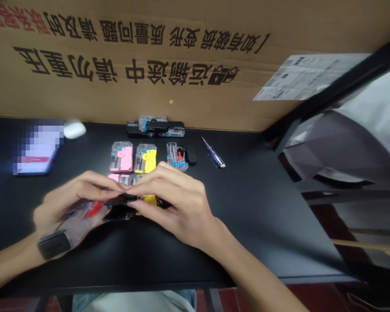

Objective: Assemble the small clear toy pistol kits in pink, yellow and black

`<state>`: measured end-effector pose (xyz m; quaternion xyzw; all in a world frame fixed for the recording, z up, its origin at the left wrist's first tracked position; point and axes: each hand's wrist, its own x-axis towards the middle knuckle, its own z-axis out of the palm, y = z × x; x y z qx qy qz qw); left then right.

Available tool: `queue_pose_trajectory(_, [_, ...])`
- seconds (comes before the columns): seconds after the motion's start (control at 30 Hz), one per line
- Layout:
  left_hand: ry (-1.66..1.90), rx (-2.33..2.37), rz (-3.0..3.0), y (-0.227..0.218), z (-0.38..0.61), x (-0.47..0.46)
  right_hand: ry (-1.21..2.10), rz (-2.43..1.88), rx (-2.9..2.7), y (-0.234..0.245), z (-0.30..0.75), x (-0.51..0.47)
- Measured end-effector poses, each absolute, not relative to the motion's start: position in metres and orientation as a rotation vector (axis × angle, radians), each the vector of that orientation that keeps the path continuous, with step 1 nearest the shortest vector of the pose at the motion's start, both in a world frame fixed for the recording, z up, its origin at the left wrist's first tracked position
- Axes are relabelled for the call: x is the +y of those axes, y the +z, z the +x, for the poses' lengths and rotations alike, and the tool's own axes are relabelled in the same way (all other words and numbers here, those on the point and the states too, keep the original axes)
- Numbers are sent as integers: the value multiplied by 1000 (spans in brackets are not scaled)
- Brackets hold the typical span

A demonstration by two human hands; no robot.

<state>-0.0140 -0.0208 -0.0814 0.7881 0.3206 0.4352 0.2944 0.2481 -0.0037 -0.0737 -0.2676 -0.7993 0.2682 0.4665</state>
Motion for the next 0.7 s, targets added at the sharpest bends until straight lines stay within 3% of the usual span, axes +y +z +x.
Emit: queue_pose_trajectory(0.7, [1224,815,2106,-88,-14,-20,457,-693,-2037,-80,245,-8])
